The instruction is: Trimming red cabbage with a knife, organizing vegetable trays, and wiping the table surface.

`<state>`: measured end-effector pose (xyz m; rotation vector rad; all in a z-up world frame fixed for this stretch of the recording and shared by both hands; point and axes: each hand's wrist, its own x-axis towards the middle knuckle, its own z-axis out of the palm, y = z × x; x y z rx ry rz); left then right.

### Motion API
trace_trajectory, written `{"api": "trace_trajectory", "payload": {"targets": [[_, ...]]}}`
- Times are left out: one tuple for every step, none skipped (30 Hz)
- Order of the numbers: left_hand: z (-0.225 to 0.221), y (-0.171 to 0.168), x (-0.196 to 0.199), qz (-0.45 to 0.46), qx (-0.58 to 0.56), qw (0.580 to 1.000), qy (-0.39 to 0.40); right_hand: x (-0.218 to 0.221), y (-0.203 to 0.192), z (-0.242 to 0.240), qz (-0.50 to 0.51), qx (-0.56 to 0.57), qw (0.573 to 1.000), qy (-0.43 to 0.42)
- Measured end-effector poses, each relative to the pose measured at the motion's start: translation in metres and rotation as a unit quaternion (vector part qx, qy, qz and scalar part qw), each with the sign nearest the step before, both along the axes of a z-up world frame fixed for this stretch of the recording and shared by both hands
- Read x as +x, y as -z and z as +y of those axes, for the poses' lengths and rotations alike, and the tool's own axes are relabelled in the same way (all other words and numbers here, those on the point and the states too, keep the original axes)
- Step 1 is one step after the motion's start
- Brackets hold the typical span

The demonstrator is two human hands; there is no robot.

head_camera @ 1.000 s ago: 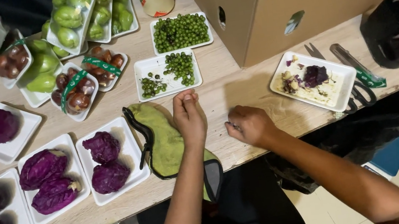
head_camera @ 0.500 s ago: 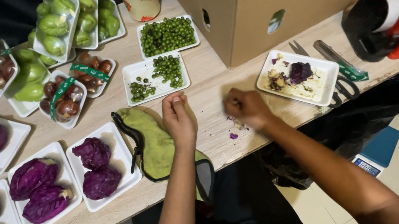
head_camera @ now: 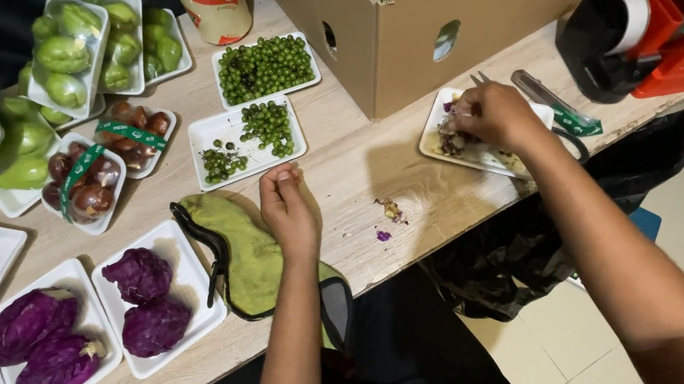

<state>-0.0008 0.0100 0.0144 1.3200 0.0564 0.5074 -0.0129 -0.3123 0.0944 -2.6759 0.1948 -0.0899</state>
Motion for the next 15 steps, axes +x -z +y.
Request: {"api": "trace_trajectory", "payload": {"targets": [[0.0, 0.002, 0.001, 0.001, 0.0, 1.0, 0.0, 0.002, 0.005, -0.006, 0.001, 0.0, 1.0, 0.0], [-0.001, 0.005, 0.002, -0.001, -0.004, 1.0, 0.0, 0.005, 0.009, -0.013, -0.035, 0.002, 0.999, -0.003], [-0.001, 0.007, 0.004, -0.004, -0.008, 1.0, 0.001, 0.008, 0.013, -0.019, -0.07, 0.004, 0.997, -0.005], [-0.001, 0.006, 0.004, -0.004, -0.008, 1.0, 0.001, 0.01, 0.016, -0.024, -0.07, 0.004, 0.997, -0.005], [0.0, 0.006, 0.003, -0.005, -0.006, 1.0, 0.001, 0.012, 0.019, -0.028, -0.091, 0.002, 0.996, -0.008], [0.0, 0.006, 0.003, -0.006, -0.005, 1.0, 0.002, 0.014, 0.022, -0.032, -0.112, 0.0, 0.994, -0.011], [-0.001, 0.007, 0.003, -0.006, -0.005, 1.0, 0.003, 0.018, 0.031, -0.039, -0.112, 0.0, 0.994, -0.01], [-0.001, 0.009, 0.004, -0.005, 0.0, 1.0, 0.001, 0.021, 0.041, -0.045, -0.116, -0.007, 0.993, -0.013], [0.0, 0.011, 0.005, -0.004, 0.004, 1.0, -0.002, 0.025, 0.05, -0.051, -0.12, -0.014, 0.993, -0.017], [-0.002, 0.011, 0.006, -0.004, 0.004, 1.0, -0.003, 0.025, 0.054, -0.055, -0.12, -0.014, 0.993, -0.017], [-0.001, 0.011, 0.006, -0.004, 0.002, 1.0, -0.003, 0.025, 0.059, -0.059, -0.137, -0.043, 0.99, -0.017], [-0.001, 0.012, 0.006, -0.004, -0.001, 1.0, -0.003, 0.025, 0.064, -0.062, -0.154, -0.072, 0.985, -0.016], [-0.001, 0.013, 0.007, -0.003, 0.0, 1.0, -0.006, 0.014, 0.055, -0.048, -0.153, -0.071, 0.985, -0.019], [-0.001, 0.014, 0.008, -0.006, -0.003, 1.0, -0.006, 0.003, 0.047, -0.035, -0.174, -0.023, 0.984, -0.024], [-0.001, 0.015, 0.009, -0.009, -0.006, 1.0, -0.007, -0.008, 0.039, -0.021, -0.194, 0.025, 0.98, -0.029]]}}
